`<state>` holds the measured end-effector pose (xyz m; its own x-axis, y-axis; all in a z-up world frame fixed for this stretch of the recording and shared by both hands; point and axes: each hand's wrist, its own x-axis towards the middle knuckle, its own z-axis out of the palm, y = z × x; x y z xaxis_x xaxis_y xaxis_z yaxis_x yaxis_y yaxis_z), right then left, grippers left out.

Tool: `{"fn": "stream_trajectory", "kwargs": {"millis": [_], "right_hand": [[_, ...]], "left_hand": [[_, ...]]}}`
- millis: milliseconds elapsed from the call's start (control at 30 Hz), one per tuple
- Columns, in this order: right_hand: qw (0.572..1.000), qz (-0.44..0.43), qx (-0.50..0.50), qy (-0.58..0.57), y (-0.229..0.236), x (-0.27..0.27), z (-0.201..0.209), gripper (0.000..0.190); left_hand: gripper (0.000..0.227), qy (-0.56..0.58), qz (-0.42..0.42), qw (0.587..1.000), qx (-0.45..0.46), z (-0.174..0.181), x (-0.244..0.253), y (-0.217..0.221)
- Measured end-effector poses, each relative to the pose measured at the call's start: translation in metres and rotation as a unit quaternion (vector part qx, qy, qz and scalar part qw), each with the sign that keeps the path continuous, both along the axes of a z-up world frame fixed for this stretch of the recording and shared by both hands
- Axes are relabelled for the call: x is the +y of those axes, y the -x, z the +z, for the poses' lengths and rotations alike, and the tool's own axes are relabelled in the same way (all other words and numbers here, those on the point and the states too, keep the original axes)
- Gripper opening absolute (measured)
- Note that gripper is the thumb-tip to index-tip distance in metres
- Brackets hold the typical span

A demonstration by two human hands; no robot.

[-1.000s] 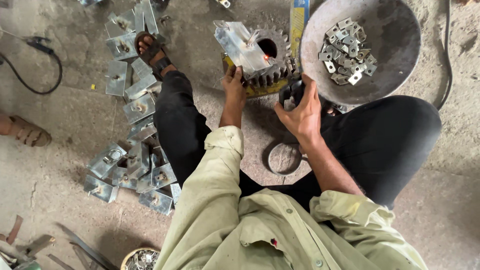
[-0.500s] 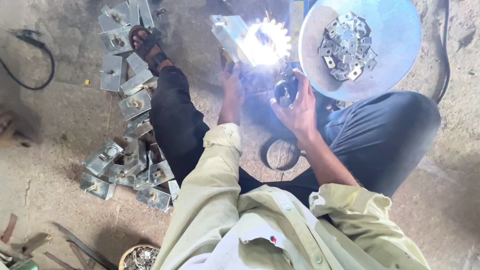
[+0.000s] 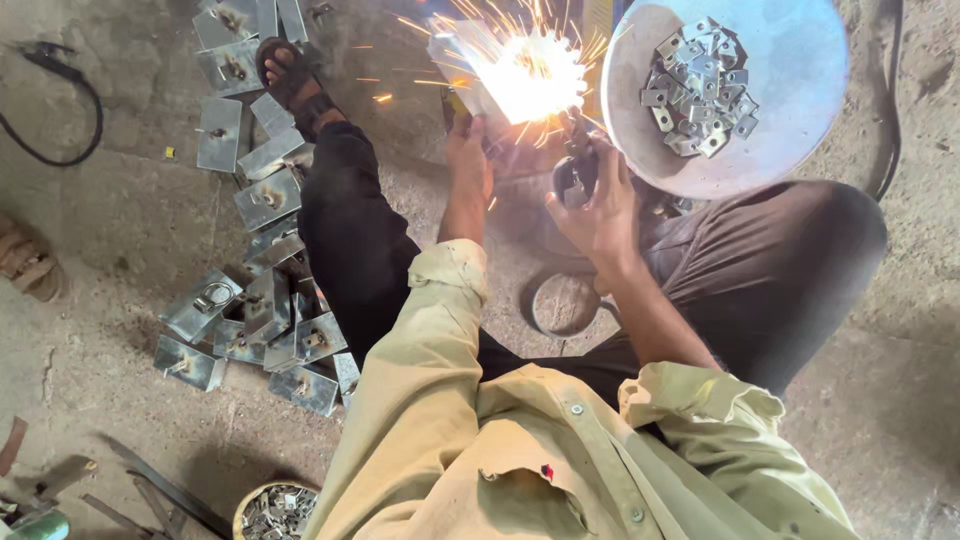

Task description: The person sits on the floor and uses a handheld welding tool to attach small metal brackets to square metal plates. They pick up a plate, position a bracket, weld it in place, and then place the finished piece into a pile on the floor. The process is repeated continuously with multiple plates and brackets.

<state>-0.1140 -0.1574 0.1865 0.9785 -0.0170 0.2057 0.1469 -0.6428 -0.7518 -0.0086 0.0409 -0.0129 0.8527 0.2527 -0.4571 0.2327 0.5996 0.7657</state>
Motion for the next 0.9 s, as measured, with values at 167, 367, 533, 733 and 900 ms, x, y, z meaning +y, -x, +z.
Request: {"fn": "stream_trajectory", "kwargs": {"millis": [167,367,533,733,900], "right_hand": [[1.0,0.013,-0.025,-0.011,-0.002,0.0,0.003,0.074],[0.998,0.005,0.001,-0.063,-0.001,-0.003,0.001,0.074],[0.999,0.003,-0.033,-0.011,-0.001,-0.002,-0.006,0.079],[0.998,-0.012,0.017,-0.065,-0.001,-0.004,-0.009,0.078],[0.998,-0.007,0.022,-0.052,-0.003,-0.006,-0.011,0.078]], "left_hand": [[0.029,0.078,0.004,0.996,-0.052,-0.022,0.002,-0.002],[0.028,0.043,0.007,0.999,-0.014,-0.002,0.001,0.001],[0.028,0.045,0.003,0.999,-0.009,-0.004,0.001,-0.001],[0.018,-0.011,0.001,0.999,-0.043,-0.036,0.001,-0.002],[0.019,-0.013,-0.01,0.999,0.045,-0.027,0.007,-0.003]]}}
